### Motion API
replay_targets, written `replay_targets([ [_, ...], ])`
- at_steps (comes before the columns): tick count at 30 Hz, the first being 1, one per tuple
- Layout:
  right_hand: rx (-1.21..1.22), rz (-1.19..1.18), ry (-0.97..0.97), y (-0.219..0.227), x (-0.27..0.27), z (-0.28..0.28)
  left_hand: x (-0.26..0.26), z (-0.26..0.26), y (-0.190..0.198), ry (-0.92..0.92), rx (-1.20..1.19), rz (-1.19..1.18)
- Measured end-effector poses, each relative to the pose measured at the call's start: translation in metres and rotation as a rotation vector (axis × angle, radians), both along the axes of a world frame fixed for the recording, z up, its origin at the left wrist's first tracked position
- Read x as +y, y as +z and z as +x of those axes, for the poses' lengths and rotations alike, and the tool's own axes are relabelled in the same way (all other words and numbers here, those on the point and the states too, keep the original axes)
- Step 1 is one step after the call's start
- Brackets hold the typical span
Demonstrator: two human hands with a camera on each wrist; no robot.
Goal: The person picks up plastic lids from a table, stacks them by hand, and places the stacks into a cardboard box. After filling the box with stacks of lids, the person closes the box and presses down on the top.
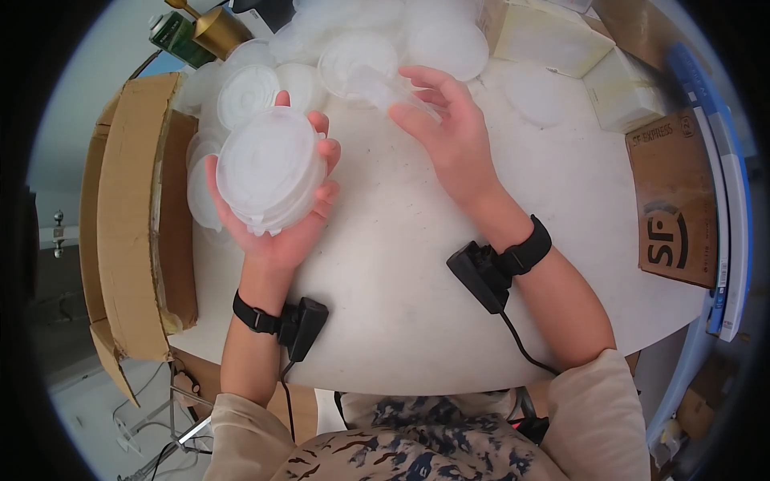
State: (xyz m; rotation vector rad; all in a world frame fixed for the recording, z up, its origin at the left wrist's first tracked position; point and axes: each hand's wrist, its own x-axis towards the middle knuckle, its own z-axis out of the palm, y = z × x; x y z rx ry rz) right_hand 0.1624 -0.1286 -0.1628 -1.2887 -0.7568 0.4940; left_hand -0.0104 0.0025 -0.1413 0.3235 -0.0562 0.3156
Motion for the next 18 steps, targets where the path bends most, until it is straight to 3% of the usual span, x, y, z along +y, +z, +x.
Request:
replay_targets([
  [8,-0.038,-0.080,-0.007,0.010,-0.003,-0.007,-0.004,0.001,0.003,0.021,0.055,0.018],
  [18,0.136,0.072,-0.023,0.007,-0.002,-0.003,-0.010,0.006,0.005,-0.039,0.097,0.035],
])
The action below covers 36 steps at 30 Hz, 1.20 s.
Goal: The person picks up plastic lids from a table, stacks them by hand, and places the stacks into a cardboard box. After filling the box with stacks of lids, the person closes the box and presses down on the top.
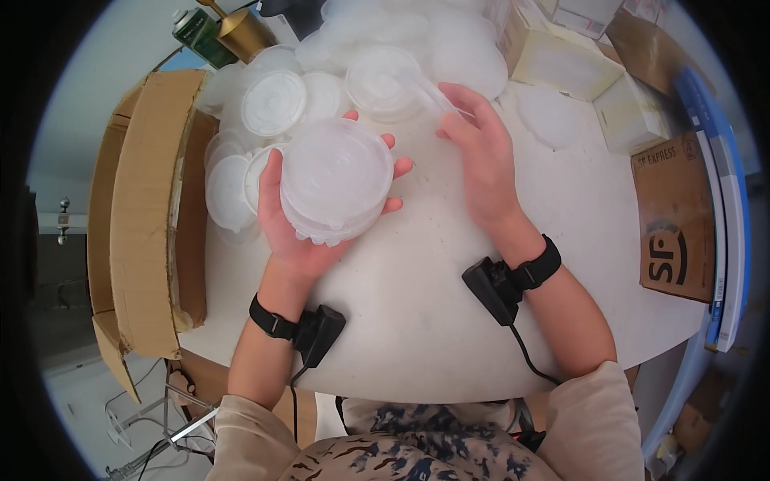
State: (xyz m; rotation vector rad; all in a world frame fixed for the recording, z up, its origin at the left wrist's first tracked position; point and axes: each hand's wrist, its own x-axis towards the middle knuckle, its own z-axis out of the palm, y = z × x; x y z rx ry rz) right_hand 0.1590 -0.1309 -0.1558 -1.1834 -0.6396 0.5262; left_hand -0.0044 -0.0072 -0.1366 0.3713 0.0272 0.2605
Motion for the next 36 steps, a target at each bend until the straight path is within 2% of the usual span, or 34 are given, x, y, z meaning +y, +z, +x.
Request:
replay_targets([
  [2,-0.002,0.008,0.002,0.0002,-0.0007,-0.0005,-0.0025,0.0006,0.0046,-0.001,0.110,0.152],
  [3,0.004,0.021,0.020,0.0003,-0.0006,-0.0011,-0.0027,0.0007,0.0046,-0.007,0.110,0.157],
  [8,0.012,0.051,0.068,0.0001,-0.0028,-0.0006,-0.0030,0.0007,0.0022,-0.056,0.113,0.064],
  [22,0.067,0.080,0.180,0.0006,-0.0018,-0.0030,-0.0050,0.0024,0.0088,-0.064,0.271,0.155],
  [26,0.074,-0.023,0.184,0.0026,-0.0026,-0.0019,-0.0049,0.0032,0.0071,-0.081,0.319,0.173],
  [30,0.075,-0.030,0.203,0.0031,-0.0023,-0.0015,-0.0046,0.0030,0.0067,-0.090,0.330,0.162],
  [32,0.075,-0.031,0.212,0.0030,-0.0019,-0.0018,-0.0031,0.0019,0.0040,-0.130,0.229,0.087],
  [36,0.056,-0.049,0.223,0.0030,-0.0032,-0.0017,-0.0049,0.0024,0.0015,-0.135,0.260,0.109],
])
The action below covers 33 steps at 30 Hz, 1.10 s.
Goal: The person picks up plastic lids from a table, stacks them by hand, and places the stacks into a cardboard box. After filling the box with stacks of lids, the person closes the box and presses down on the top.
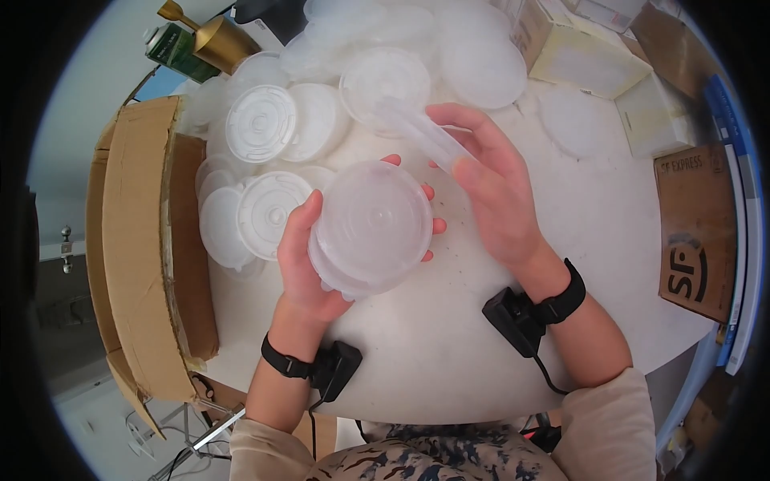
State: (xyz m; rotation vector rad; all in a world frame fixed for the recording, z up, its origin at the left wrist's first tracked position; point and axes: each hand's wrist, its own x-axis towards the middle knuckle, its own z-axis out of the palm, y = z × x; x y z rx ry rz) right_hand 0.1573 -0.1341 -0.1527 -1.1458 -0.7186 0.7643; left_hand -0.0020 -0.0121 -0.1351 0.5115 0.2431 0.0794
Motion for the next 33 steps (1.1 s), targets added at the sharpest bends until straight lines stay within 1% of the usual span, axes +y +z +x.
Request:
replay_targets([
  [3,-0.021,0.036,0.018,-0.003,0.001,0.000,0.002,-0.002,0.001,0.005,0.026,-0.016],
  [5,-0.032,0.071,0.026,-0.009,0.003,0.000,0.005,-0.005,0.001,-0.042,0.040,0.088],
  [6,-0.157,0.146,0.086,-0.011,0.006,0.000,0.004,-0.005,0.002,-0.043,0.040,0.090],
  [7,-0.282,0.223,0.143,-0.011,0.007,0.000,0.002,-0.005,0.003,0.014,0.124,0.105],
  [8,-0.281,0.227,0.139,-0.009,0.006,-0.001,0.000,-0.005,0.004,0.070,0.209,0.120],
  [10,-0.487,0.145,0.167,-0.003,0.003,-0.003,-0.001,-0.004,0.004,0.068,0.199,0.116],
  [13,-0.532,0.143,0.120,-0.001,0.003,-0.004,-0.002,-0.002,0.003,0.061,0.200,0.148],
  [15,-0.521,0.151,0.131,0.002,0.002,-0.004,-0.004,-0.002,0.004,0.057,0.215,0.185],
  [17,-0.512,0.160,0.147,0.001,0.003,-0.004,-0.004,-0.002,0.007,0.059,0.181,0.141],
  [20,-0.563,0.172,0.151,0.002,0.002,-0.005,-0.008,0.000,0.012,0.092,0.187,0.162],
  [22,-0.535,0.128,0.210,0.004,0.002,-0.005,-0.007,-0.002,0.010,0.077,0.180,0.167],
  [24,-0.533,0.133,0.225,0.003,0.002,-0.005,-0.006,-0.003,0.010,0.058,0.177,0.172],
  [26,-0.526,0.134,0.235,0.001,0.002,-0.005,-0.006,-0.003,0.009,0.060,0.219,0.244],
  [33,-0.422,0.170,0.277,-0.004,0.003,-0.003,-0.006,-0.003,0.009,0.096,0.241,0.208],
])
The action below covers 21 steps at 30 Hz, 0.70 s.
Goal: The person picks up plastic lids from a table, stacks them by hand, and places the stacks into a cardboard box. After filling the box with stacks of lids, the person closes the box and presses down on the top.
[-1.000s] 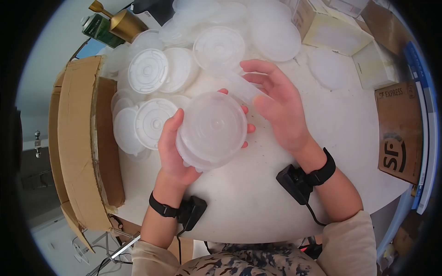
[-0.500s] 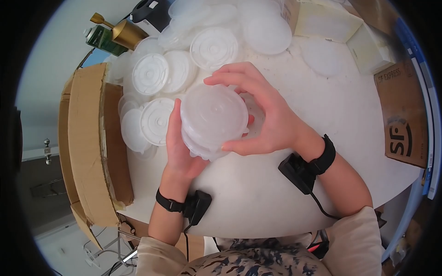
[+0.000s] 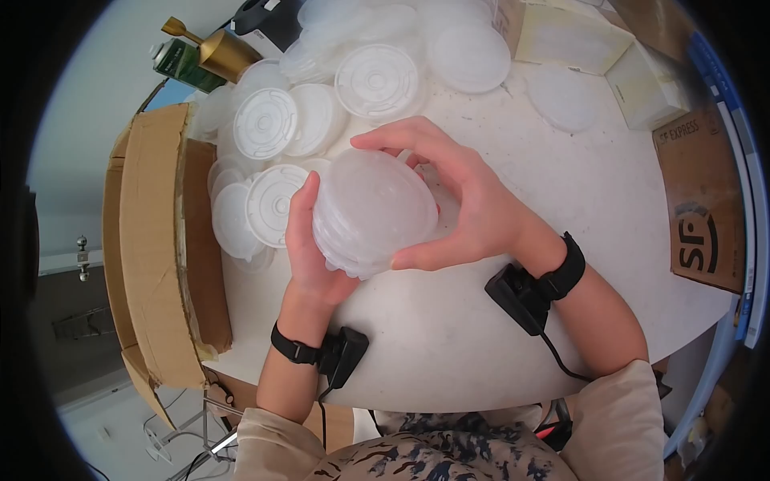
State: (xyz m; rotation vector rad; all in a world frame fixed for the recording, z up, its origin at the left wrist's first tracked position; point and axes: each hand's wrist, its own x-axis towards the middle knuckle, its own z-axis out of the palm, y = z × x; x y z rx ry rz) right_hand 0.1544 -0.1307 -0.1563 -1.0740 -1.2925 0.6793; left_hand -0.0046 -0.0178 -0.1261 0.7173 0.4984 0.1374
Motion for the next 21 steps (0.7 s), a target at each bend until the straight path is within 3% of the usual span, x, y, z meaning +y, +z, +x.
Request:
replay_targets([
  [11,0.012,-0.020,0.014,0.0008,0.0004,-0.0007,0.0004,-0.0036,-0.0031,-0.018,0.008,0.043],
  [21,0.287,-0.037,0.084,-0.0003,0.0019,-0.0011,0.0014,-0.0041,-0.0026,-0.019,0.013,-0.015],
])
